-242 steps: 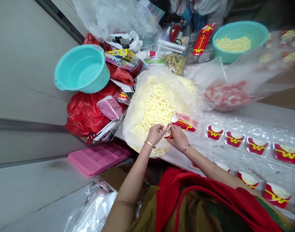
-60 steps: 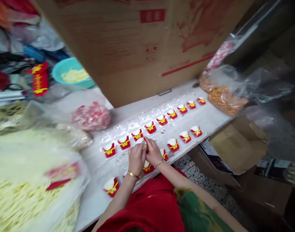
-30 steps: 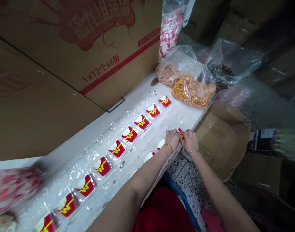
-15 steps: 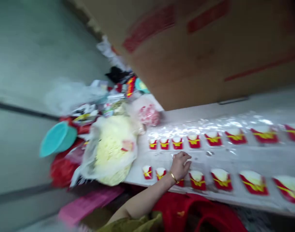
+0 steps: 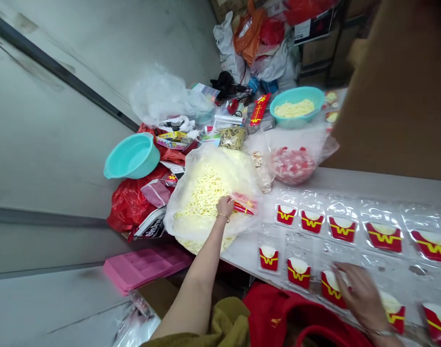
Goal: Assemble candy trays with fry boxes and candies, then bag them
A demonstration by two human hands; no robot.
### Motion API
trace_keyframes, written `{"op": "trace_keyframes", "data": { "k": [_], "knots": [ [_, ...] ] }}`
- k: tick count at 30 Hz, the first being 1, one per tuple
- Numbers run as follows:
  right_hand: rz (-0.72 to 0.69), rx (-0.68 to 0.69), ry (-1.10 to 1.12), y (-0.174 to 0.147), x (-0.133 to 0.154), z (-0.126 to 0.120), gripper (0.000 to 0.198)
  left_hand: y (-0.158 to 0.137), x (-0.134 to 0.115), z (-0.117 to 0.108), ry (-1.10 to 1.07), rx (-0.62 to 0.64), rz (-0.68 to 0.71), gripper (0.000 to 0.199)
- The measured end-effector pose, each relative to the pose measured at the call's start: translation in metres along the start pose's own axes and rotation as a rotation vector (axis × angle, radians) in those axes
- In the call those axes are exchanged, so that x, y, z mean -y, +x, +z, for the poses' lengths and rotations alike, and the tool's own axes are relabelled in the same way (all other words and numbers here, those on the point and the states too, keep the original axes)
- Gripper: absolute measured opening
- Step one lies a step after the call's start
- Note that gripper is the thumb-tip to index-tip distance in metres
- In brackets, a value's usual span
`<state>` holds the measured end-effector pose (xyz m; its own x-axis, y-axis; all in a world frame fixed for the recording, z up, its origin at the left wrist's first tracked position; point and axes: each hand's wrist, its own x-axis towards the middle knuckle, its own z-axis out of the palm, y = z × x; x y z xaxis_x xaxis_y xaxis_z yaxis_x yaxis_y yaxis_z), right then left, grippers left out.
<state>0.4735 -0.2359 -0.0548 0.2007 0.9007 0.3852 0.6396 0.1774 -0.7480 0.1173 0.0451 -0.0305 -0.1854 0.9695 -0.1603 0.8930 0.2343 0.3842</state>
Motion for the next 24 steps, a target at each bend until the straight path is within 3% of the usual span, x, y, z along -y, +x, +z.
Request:
{"op": "trace_keyframes", "data": {
  "k": [1, 5, 7, 12, 14, 18, 21, 24],
  "knots": [
    [-0.059, 0.143, 0.009, 0.005, 0.017, 0.027, 0.016, 0.005, 0.001, 0.003, 0.019, 0.047, 0.007, 0.009],
    [-0.167, 0.337, 0.065, 0.044, 0.086, 0.132, 0.014, 0.006, 0.006, 0.002, 0.047, 0.159, 0.073, 0.015],
    [-0.190, 0.369, 0.033, 0.069, 0.112, 0.174, 0.021, -0.003, 0.010, -0.008, 0.048, 0.167, 0.133, 0.015],
    [-0.233, 0.317, -0.159, 0.125, 0.142, 0.254, 0.073, -0.031, 0.017, -0.033, 0.039, 0.135, 0.276, 0.019],
    [-0.203, 0.289, -0.200, 0.141, 0.146, 0.276, 0.075, -0.038, 0.018, -0.036, -0.004, 0.099, 0.328, 0.019],
    [-0.177, 0.301, -0.209, 0.162, 0.146, 0.303, 0.063, -0.035, 0.023, -0.033, -0.155, 0.029, 0.344, 0.017],
    [-0.191, 0.340, -0.204, 0.174, 0.136, 0.309, 0.059, -0.019, 0.030, -0.032, -0.190, 0.012, 0.291, 0.019],
    [-0.173, 0.358, -0.217, 0.183, 0.117, 0.306, 0.068, 0.000, 0.038, -0.038, -0.191, -0.056, 0.197, 0.021]
  ]
}}
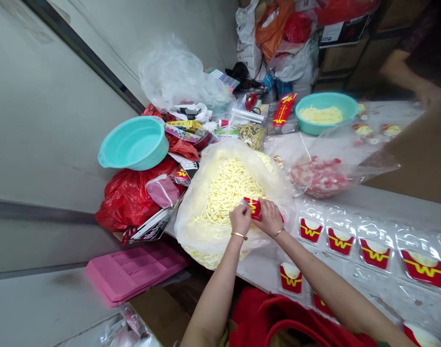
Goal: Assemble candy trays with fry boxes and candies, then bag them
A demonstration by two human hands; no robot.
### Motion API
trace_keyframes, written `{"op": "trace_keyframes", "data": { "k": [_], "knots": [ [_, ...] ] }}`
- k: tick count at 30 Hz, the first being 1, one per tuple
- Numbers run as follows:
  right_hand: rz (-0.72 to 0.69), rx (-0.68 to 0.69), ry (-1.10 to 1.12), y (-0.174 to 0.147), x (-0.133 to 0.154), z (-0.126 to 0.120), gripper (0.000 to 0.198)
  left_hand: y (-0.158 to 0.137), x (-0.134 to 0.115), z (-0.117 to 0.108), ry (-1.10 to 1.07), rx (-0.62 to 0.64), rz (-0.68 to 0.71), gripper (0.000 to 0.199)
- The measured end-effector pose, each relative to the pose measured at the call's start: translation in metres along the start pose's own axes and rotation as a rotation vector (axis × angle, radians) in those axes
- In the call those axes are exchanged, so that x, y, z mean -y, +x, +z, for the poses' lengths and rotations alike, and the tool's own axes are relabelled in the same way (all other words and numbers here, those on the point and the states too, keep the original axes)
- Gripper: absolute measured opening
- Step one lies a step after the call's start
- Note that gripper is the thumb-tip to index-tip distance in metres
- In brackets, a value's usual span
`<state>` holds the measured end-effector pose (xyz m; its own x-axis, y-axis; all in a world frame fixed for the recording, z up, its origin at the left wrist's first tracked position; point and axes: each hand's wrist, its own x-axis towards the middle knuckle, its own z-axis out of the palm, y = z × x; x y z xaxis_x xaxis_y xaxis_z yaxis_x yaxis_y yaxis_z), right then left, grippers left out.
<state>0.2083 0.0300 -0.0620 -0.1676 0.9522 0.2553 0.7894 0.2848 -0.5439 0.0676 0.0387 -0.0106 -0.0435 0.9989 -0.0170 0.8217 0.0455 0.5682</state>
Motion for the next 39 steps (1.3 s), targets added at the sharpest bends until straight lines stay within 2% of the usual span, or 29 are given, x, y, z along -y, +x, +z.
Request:
{"op": "trace_keyframes", "data": {
  "k": [3, 5, 7, 10, 14, 16, 18, 21, 23, 24, 26, 31, 35, 39],
  "knots": [
    [0.010, 0.014, -0.008, -0.001, -0.014, -0.002, 0.083, 0.008, 0.005, -0.009, 0.079, -0.039, -0.013, 0.019],
    [-0.024, 0.037, 0.015, -0.003, -0.012, -0.001, 0.089, 0.006, 0.003, -0.011, 0.133, 0.039, 0.088, 0.017],
    [-0.047, 0.053, 0.053, -0.006, -0.003, 0.002, 0.085, 0.000, -0.003, -0.009, 0.137, 0.154, 0.216, 0.017],
    [0.005, 0.039, 0.087, -0.011, 0.010, 0.009, 0.074, -0.010, -0.013, -0.008, 0.029, 0.244, 0.335, 0.020],
    [0.049, 0.030, 0.111, -0.017, 0.009, 0.013, 0.078, -0.008, -0.009, -0.023, -0.185, 0.179, 0.419, 0.020],
    [0.038, 0.049, 0.154, -0.019, 0.006, 0.011, 0.081, 0.000, 0.005, -0.035, -0.249, 0.105, 0.375, 0.021],
    [0.041, 0.066, 0.208, -0.020, 0.005, 0.008, 0.080, 0.011, 0.026, -0.047, -0.232, 0.032, 0.257, 0.022],
    [0.086, 0.046, 0.282, -0.022, 0.008, 0.005, 0.073, 0.024, 0.060, -0.063, 0.015, -0.046, 0.009, 0.025],
    [0.143, 0.035, 0.339, -0.023, 0.014, 0.004, 0.070, 0.028, 0.078, -0.069, 0.194, -0.031, -0.171, 0.038],
    [0.170, 0.039, 0.368, -0.024, 0.017, 0.004, 0.070, 0.029, 0.085, -0.070, 0.218, -0.015, -0.245, 0.042],
    [0.194, 0.051, 0.410, -0.026, 0.024, 0.007, 0.074, 0.029, 0.094, -0.068, 0.119, 0.010, -0.326, 0.038],
    [0.125, 0.055, 0.391, -0.033, 0.031, 0.016, 0.083, 0.029, 0.099, -0.057, -0.215, 0.045, -0.306, 0.004],
    [0.122, 0.083, 0.339, -0.031, 0.030, 0.015, 0.085, 0.025, 0.093, -0.059, -0.444, 0.147, -0.339, 0.023],
    [0.095, 0.115, 0.276, -0.024, 0.038, 0.013, 0.082, 0.015, 0.074, -0.063, -0.659, 0.279, -0.368, 0.032]
  ]
}}
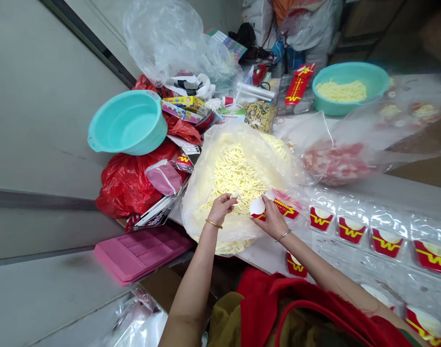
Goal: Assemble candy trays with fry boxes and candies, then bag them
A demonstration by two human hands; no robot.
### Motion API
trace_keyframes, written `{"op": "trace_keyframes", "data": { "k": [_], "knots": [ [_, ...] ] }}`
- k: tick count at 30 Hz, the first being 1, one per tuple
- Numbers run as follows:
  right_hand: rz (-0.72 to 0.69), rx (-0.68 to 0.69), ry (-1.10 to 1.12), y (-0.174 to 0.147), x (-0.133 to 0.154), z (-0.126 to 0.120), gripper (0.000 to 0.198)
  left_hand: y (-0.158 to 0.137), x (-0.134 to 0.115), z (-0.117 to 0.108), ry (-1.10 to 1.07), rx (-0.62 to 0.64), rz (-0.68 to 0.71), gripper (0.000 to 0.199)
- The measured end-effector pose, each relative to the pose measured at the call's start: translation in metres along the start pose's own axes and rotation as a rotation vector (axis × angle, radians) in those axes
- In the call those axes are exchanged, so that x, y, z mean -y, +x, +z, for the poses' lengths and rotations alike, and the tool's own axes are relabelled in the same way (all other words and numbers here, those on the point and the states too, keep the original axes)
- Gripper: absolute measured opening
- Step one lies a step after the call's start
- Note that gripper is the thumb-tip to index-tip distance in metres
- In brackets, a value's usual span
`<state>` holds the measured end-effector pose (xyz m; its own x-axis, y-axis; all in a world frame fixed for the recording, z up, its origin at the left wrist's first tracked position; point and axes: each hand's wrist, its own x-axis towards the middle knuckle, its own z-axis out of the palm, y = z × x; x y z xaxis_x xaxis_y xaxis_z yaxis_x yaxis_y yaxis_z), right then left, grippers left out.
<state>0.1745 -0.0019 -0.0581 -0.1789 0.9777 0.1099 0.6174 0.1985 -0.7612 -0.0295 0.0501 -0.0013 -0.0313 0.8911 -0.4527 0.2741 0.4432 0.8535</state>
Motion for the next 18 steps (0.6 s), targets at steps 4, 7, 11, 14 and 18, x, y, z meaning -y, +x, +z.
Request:
{"op": "trace_keyframes", "data": {
  "k": [4, 7, 11, 14, 18],
  "knots": [
    [-0.011, 0.013, -0.028, 0.007, 0.013, 0.006, 0.078, -0.010, -0.007, 0.020, -0.193, 0.096, 0.001, 0.027],
    [0.029, -0.016, -0.031, 0.009, 0.017, 0.009, 0.079, -0.011, -0.003, 0.032, -0.096, 0.120, 0.099, 0.022],
    [0.027, -0.040, -0.042, 0.008, 0.012, 0.004, 0.076, -0.013, 0.003, 0.033, -0.004, 0.176, 0.126, 0.024],
    [-0.007, -0.014, -0.030, 0.005, 0.008, -0.002, 0.073, -0.013, 0.003, 0.028, -0.021, 0.210, 0.094, 0.025],
    [-0.051, 0.002, 0.002, 0.000, 0.005, -0.002, 0.072, -0.012, -0.004, 0.022, -0.061, 0.190, 0.038, 0.022]
  ]
}}
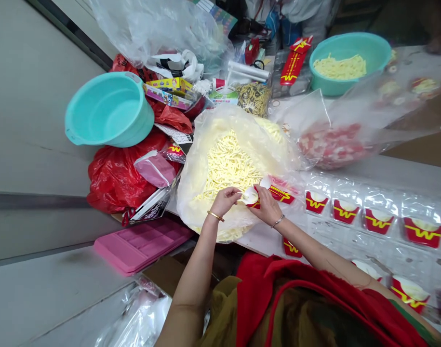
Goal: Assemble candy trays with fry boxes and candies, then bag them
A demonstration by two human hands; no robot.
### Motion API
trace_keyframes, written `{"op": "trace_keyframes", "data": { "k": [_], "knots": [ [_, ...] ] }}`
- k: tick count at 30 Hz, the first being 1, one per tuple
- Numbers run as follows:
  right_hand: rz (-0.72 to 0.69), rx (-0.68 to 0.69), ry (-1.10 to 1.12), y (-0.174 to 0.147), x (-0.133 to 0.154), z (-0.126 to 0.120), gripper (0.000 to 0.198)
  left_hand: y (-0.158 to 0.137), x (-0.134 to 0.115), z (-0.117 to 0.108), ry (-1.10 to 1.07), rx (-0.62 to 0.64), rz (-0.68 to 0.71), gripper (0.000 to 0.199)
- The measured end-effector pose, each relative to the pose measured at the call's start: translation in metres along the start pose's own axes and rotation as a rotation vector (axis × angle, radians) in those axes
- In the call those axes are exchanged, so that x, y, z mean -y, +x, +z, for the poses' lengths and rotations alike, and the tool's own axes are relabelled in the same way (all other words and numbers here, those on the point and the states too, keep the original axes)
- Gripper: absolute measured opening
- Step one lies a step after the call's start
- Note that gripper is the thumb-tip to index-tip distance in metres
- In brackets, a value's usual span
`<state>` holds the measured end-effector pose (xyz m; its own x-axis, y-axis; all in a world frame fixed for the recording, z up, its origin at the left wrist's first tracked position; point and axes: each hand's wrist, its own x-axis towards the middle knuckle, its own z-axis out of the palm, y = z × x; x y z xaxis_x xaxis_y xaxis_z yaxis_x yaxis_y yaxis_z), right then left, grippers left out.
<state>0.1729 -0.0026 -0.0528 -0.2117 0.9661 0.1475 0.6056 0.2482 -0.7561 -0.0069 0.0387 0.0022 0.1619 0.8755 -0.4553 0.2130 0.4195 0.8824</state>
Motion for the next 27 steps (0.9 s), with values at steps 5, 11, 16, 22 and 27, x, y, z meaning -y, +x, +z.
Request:
{"op": "trace_keyframes", "data": {
  "k": [5, 11, 16, 22, 27],
  "knots": [
    [-0.071, -0.004, 0.067, -0.006, -0.006, 0.005, 0.072, -0.006, -0.017, -0.004, -0.027, 0.045, -0.056, 0.027],
    [-0.160, -0.020, 0.190, -0.016, -0.008, -0.002, 0.071, -0.023, -0.047, -0.007, -0.032, 0.154, -0.036, 0.029],
    [-0.235, -0.061, 0.263, -0.021, -0.005, -0.008, 0.075, -0.034, -0.062, -0.005, -0.004, 0.188, 0.007, 0.028],
    [-0.236, -0.064, 0.198, -0.022, -0.005, -0.007, 0.073, -0.032, -0.059, 0.003, 0.074, 0.247, 0.027, 0.024],
    [-0.185, -0.018, 0.099, -0.024, -0.002, -0.003, 0.071, -0.023, -0.043, 0.013, 0.138, 0.276, 0.020, 0.021]
  ]
}}
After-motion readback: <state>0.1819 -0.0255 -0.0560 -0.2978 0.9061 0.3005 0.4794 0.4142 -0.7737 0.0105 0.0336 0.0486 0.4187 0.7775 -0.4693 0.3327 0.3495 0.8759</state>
